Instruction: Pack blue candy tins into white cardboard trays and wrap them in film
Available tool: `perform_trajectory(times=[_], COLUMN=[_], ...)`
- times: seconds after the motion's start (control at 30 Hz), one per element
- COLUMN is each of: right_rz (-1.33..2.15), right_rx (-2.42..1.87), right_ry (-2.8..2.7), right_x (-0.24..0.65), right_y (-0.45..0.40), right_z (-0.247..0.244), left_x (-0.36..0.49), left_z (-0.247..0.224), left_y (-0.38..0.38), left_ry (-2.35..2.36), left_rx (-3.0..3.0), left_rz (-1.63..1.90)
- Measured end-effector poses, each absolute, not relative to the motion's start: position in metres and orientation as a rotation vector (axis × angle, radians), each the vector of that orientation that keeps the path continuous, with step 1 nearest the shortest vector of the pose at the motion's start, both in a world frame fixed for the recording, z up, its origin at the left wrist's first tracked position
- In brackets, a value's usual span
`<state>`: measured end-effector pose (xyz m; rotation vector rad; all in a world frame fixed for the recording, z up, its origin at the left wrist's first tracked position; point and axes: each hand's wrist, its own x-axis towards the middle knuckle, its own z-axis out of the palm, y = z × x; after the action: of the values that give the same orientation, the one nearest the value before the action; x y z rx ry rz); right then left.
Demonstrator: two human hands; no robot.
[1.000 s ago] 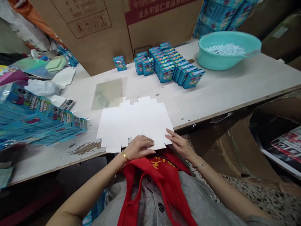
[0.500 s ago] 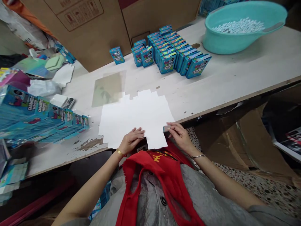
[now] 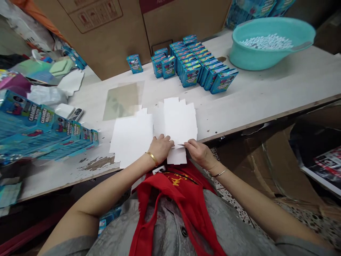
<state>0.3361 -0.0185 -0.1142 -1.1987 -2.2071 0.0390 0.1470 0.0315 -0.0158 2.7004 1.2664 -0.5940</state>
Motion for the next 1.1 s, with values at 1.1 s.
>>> perform_trajectory(times=[1.1], right_rz=[0.179], right_rx=[-1.027], right_ry=[-1.939], right_x=[0.320], right_y=[-0.015], right_z=[-0.128], left_x=[0.140], left_z=[-0.018], left_y=[0.049], left_ry=[1.348], left_rx=[2.480], left_rz=[-0.305])
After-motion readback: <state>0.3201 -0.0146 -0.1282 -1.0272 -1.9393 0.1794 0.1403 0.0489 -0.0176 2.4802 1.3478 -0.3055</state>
